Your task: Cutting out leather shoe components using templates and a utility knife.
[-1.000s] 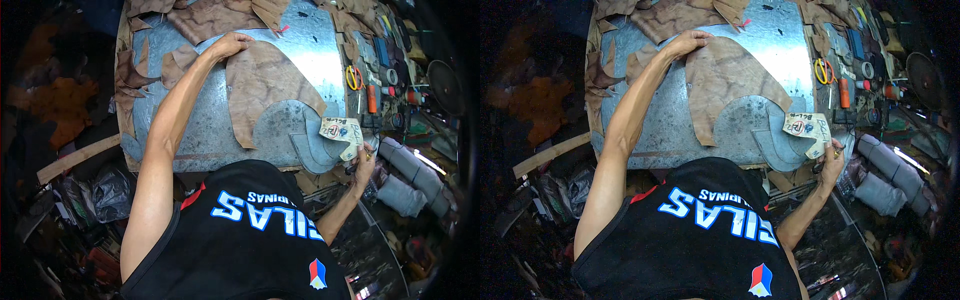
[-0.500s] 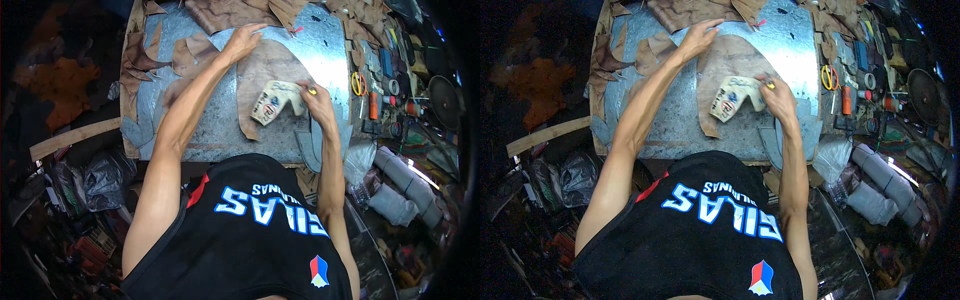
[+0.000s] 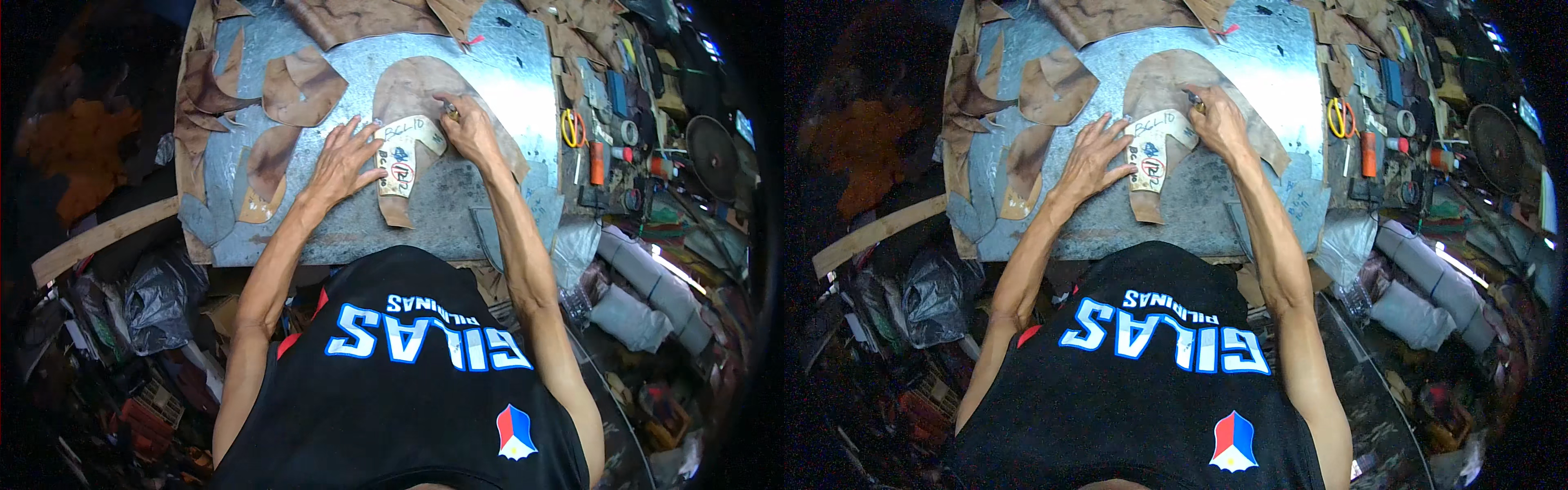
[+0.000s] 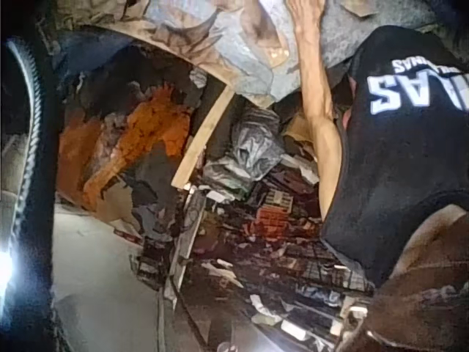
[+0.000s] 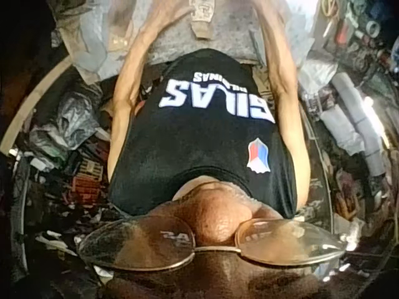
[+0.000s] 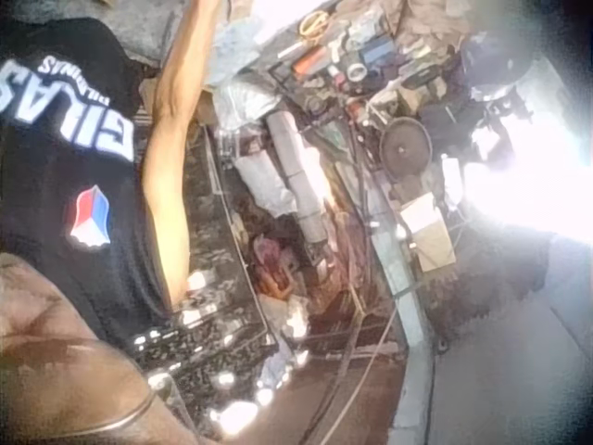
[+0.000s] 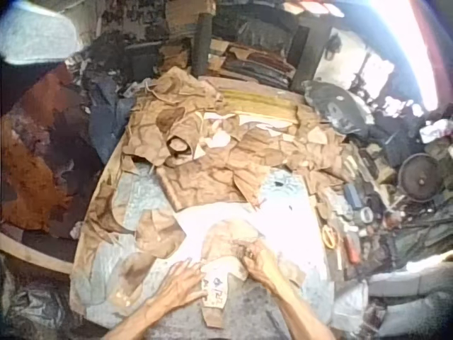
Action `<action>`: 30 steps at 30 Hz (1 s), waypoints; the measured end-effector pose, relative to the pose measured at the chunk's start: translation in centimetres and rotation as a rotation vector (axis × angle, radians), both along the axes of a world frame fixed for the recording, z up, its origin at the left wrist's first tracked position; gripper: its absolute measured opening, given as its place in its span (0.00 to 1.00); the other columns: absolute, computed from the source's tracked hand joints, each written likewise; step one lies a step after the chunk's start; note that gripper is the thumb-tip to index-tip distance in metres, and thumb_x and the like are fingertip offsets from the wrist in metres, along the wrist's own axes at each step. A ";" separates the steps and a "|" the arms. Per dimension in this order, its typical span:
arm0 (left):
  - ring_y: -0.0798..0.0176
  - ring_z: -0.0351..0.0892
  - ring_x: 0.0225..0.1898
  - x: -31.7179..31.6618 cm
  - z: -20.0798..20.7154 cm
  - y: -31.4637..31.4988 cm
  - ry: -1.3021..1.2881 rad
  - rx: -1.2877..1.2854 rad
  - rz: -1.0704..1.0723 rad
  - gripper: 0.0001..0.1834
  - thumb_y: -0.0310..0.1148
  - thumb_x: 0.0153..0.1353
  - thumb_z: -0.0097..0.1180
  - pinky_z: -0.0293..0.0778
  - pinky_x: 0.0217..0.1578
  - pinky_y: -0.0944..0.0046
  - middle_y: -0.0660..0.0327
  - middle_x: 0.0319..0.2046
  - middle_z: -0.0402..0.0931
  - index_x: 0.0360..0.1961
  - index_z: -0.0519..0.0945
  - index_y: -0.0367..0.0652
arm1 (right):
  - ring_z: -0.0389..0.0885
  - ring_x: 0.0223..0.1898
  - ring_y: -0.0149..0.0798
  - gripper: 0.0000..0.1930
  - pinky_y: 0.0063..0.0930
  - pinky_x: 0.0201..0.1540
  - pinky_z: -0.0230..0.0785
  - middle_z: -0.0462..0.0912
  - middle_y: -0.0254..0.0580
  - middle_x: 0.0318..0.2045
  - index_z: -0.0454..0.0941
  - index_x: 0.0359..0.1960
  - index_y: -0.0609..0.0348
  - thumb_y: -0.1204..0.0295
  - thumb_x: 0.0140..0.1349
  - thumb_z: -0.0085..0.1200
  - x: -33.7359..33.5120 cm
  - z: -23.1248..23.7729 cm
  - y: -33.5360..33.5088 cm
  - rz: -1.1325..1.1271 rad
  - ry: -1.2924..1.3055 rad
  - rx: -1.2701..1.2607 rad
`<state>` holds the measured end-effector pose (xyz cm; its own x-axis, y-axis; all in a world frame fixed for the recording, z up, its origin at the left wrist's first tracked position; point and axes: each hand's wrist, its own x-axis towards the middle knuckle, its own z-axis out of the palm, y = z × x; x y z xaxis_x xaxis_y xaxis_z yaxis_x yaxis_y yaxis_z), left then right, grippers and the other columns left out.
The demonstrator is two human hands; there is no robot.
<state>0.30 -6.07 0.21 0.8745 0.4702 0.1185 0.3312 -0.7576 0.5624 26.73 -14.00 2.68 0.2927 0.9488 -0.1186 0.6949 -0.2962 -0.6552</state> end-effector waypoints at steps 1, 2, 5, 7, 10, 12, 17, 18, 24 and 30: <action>0.43 0.57 0.68 -0.1 0.0 0.0 0.007 0.032 0.015 0.29 0.44 0.52 0.67 0.56 0.65 0.44 0.54 0.63 0.68 0.53 0.78 0.42 | 0.80 0.36 0.47 0.18 0.39 0.40 0.72 0.80 0.52 0.38 0.79 0.51 0.58 0.70 0.59 0.54 0.0 0.2 -0.8 -0.002 -0.084 0.055; 0.44 0.58 0.68 -0.2 -0.2 -0.1 -0.002 0.039 0.019 0.29 0.44 0.53 0.67 0.56 0.65 0.43 0.54 0.62 0.68 0.54 0.78 0.41 | 0.80 0.41 0.55 0.19 0.47 0.42 0.72 0.78 0.52 0.37 0.79 0.52 0.54 0.68 0.58 0.55 -0.1 0.5 -1.9 0.028 -0.080 -0.004; 0.45 0.59 0.68 -0.4 -0.4 -0.5 -0.015 0.051 0.022 0.29 0.44 0.54 0.66 0.57 0.64 0.43 0.53 0.62 0.69 0.54 0.78 0.41 | 0.81 0.39 0.54 0.23 0.46 0.39 0.73 0.77 0.52 0.39 0.77 0.54 0.52 0.63 0.56 0.61 -1.0 2.1 -5.1 0.078 -0.146 -0.180; 0.44 0.60 0.67 -0.3 -0.8 -0.8 -0.031 0.061 0.025 0.28 0.45 0.54 0.66 0.56 0.65 0.43 0.53 0.62 0.69 0.53 0.78 0.41 | 0.82 0.36 0.53 0.26 0.46 0.35 0.74 0.77 0.51 0.39 0.76 0.56 0.49 0.59 0.55 0.65 -0.9 1.1 -6.0 0.067 -0.169 -0.184; 0.44 0.60 0.67 -0.5 -0.9 -1.2 -0.033 0.068 0.034 0.28 0.45 0.55 0.65 0.56 0.65 0.44 0.53 0.62 0.69 0.53 0.77 0.40 | 0.82 0.34 0.51 0.24 0.45 0.34 0.74 0.77 0.49 0.38 0.78 0.55 0.47 0.60 0.56 0.64 -0.7 0.5 -6.1 0.054 -0.190 -0.143; 0.44 0.59 0.68 -0.7 -0.7 -1.4 -0.011 0.049 0.038 0.30 0.45 0.55 0.65 0.55 0.66 0.44 0.53 0.63 0.68 0.55 0.76 0.38 | 0.82 0.34 0.49 0.22 0.44 0.34 0.74 0.77 0.47 0.37 0.79 0.54 0.46 0.60 0.56 0.63 -0.9 0.2 -5.9 0.047 -0.158 -0.125; 0.45 0.57 0.69 -1.1 -0.9 -1.4 0.005 0.044 0.034 0.32 0.47 0.56 0.64 0.52 0.67 0.44 0.54 0.65 0.66 0.57 0.75 0.38 | 0.82 0.33 0.49 0.21 0.43 0.34 0.74 0.77 0.46 0.36 0.80 0.53 0.45 0.61 0.57 0.63 -0.9 -0.3 -5.9 0.043 -0.136 -0.101; 0.45 0.56 0.69 -1.1 -1.0 -1.4 0.010 0.042 0.035 0.32 0.48 0.56 0.63 0.51 0.68 0.44 0.54 0.65 0.65 0.57 0.75 0.38 | 0.82 0.33 0.49 0.20 0.43 0.34 0.74 0.77 0.46 0.36 0.80 0.53 0.45 0.61 0.58 0.62 -0.9 -0.3 -5.9 0.044 -0.139 -0.089; 0.46 0.55 0.70 -0.9 -1.5 -1.3 -0.003 0.057 0.051 0.37 0.49 0.56 0.63 0.50 0.68 0.46 0.53 0.66 0.63 0.62 0.69 0.39 | 0.80 0.33 0.46 0.20 0.42 0.35 0.73 0.76 0.44 0.35 0.79 0.54 0.43 0.61 0.59 0.61 -0.7 -0.1 -5.7 0.035 -0.145 -0.090; 0.44 0.56 0.69 -1.1 -2.2 -1.4 -0.211 -0.067 0.097 0.48 0.51 0.52 0.67 0.51 0.68 0.44 0.47 0.65 0.63 0.68 0.59 0.39 | 0.81 0.33 0.45 0.20 0.40 0.35 0.74 0.77 0.44 0.34 0.79 0.54 0.43 0.60 0.59 0.61 -0.6 0.2 -5.6 0.048 -0.168 -0.096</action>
<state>-0.81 -7.50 -2.00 0.7840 0.5641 0.2591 0.2709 -0.6865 0.6748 26.09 -19.64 2.88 0.2707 0.9488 -0.1628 0.8072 -0.3159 -0.4987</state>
